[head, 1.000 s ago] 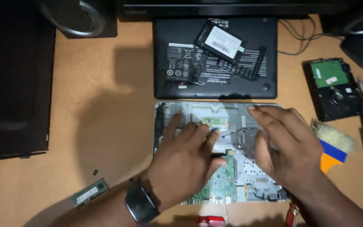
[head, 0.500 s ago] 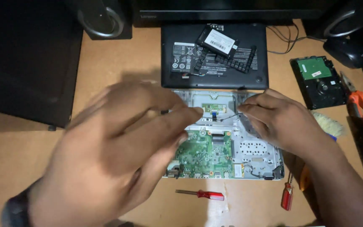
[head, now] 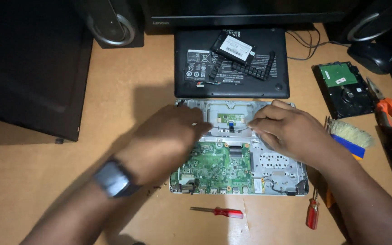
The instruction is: Reinstalling components and connecting ribbon cables inside a laptop chassis during a repair.
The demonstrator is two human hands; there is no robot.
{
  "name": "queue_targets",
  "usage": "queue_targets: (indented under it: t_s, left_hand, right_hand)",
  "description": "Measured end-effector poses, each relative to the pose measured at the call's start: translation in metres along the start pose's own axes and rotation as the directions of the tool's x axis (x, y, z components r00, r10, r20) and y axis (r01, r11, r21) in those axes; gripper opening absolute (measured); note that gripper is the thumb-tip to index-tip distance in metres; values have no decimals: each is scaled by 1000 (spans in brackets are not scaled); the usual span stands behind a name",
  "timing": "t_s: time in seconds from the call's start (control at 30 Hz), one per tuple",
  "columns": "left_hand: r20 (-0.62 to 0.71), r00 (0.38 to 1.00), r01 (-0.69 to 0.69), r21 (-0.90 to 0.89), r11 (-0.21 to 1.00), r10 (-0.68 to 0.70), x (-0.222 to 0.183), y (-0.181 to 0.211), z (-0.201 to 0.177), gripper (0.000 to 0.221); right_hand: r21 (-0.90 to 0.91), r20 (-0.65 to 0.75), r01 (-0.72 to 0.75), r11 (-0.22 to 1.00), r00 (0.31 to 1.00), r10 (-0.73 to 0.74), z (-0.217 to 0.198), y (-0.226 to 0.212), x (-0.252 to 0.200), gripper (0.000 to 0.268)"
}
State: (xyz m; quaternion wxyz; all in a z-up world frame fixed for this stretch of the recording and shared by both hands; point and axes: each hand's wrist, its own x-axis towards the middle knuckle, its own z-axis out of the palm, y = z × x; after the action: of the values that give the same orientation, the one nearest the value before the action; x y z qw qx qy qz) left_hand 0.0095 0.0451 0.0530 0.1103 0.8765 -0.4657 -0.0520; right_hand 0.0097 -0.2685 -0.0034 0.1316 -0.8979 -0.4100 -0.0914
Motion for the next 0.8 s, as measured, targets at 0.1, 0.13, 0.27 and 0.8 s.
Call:
queue_targets:
  t_s: [0.1,0.13,0.27,0.8]
  left_hand:
    - [-167,986,-16,-48,999,7,17,-12,31,39]
    - [-233,972,-51,-27,998,43,17,-13,36,21]
    - [-381,919,-68,97,993,100,17,-16,53,16]
    - [-255,964,-79,1,997,77,19,-32,39,13]
  right_hand:
    - [10,-7,-44,999,999,44,0,-3,3,17]
    - [22,-8,-50,999,999,50,1,-2,2,16]
    - [8,15,-100,995,995,100,4,-3,2,16]
    - [31,-114,-124,992,985,127,-9,5,-5,19]
